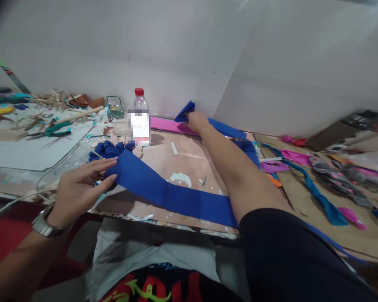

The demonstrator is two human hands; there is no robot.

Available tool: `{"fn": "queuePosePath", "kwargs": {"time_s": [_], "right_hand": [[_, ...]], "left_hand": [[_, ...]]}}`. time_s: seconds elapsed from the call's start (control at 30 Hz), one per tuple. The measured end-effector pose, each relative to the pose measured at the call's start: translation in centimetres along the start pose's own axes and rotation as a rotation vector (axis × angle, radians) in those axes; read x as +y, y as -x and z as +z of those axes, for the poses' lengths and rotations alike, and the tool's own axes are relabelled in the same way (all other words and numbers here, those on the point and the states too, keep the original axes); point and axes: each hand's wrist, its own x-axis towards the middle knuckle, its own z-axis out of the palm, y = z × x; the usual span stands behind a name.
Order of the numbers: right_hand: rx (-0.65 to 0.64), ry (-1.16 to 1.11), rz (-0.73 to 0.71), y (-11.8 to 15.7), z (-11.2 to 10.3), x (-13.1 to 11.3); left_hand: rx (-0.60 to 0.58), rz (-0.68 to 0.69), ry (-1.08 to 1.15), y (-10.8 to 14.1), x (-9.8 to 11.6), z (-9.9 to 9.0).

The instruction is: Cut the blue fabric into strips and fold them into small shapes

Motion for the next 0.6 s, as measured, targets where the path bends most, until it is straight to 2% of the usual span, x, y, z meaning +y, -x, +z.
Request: {"fn": "queuePosePath", "kwargs": {"time_s": [0.1, 0.23, 0.43, 0.53, 0.6], "right_hand": [[-0.019, 0.046, 0.034, 0.6, 3.9, 0.5], [-0.062, 0.073, 0.054, 3.3, 6.6, 1.3], [-0.055, 0.084, -0.031, 7.7, 7.5, 2.5], [-0.042, 0.089, -0.040, 8.5, 7.5, 3.5], [-0.032, 0.088, -0.038, 8.7, 7.5, 4.0]], "left_hand": [[-0.056, -0.037, -0.011, 0.6, -0.2, -0.3], [-0.077, -0.053, 0.007, 1.4, -0.4, -0.2], [-0.069, -0.091, 0.053, 2.8, -1.1, 0.0], [-0.068, -0.090, 0.034, 3.1, -1.1, -0.2], [-0.053, -0.021, -0.073, 2.9, -0.5, -0.5]]}}
